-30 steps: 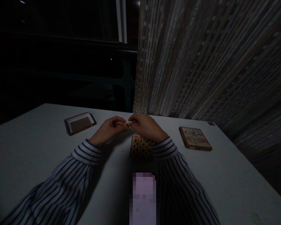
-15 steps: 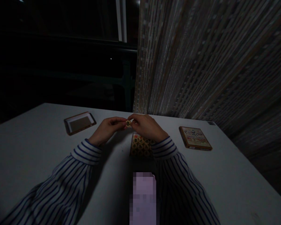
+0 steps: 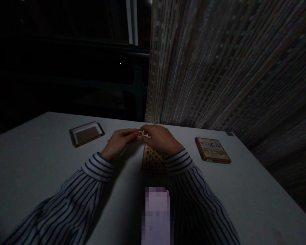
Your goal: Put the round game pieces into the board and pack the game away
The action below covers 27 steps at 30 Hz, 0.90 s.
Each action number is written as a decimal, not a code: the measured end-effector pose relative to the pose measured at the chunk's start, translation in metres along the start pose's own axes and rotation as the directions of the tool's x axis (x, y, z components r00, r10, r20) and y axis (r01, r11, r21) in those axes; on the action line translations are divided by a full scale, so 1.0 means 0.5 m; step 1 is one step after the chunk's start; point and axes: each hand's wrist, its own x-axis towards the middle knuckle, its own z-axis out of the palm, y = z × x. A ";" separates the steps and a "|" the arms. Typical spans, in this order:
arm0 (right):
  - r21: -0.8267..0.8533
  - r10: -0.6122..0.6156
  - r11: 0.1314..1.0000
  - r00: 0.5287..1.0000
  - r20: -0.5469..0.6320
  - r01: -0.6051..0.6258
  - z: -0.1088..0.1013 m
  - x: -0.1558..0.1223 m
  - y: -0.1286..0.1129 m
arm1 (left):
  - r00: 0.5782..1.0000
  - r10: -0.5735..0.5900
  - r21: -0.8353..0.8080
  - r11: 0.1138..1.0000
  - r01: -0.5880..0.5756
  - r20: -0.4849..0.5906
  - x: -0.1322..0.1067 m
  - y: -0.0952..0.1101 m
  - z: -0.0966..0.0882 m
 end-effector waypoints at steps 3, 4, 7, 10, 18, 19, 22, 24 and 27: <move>-0.017 -0.015 1.000 1.000 -0.007 0.015 0.001 -0.001 0.000 | 1.000 -0.005 -0.011 1.000 0.005 -0.010 0.001 -0.003 0.004; -0.021 -0.016 1.000 1.000 -0.004 0.016 0.001 -0.001 -0.001 | 1.000 -0.008 -0.008 1.000 0.008 -0.023 0.002 -0.004 0.005; -0.030 -0.010 1.000 1.000 0.017 0.010 0.001 -0.001 0.000 | 0.999 -0.015 0.003 1.000 0.015 -0.047 0.004 -0.010 0.007; -0.050 0.004 0.999 0.999 0.047 -0.002 0.001 -0.001 0.003 | 0.999 -0.027 0.007 1.000 0.027 -0.039 0.004 -0.015 0.008; -0.158 0.058 0.987 0.994 0.097 -0.042 -0.003 -0.004 0.005 | 1.000 -0.015 0.071 0.997 0.014 0.015 0.008 -0.032 0.003; -0.168 0.064 0.985 0.993 0.098 -0.047 -0.003 -0.004 0.008 | 1.000 0.006 0.116 0.993 -0.008 0.018 0.010 -0.037 0.001; -0.184 0.080 0.981 0.992 0.102 -0.060 0.002 -0.004 0.022 | 0.997 0.069 0.293 0.953 -0.074 0.026 0.016 -0.055 -0.008; -0.179 0.086 0.982 0.989 0.116 -0.064 0.005 -0.003 0.033 | 0.995 0.089 0.400 0.911 -0.097 0.040 0.020 -0.068 -0.014; -0.165 0.094 0.984 0.983 0.157 -0.068 0.011 -0.003 0.045 | 0.994 0.083 0.489 0.866 -0.108 0.071 0.023 -0.086 -0.020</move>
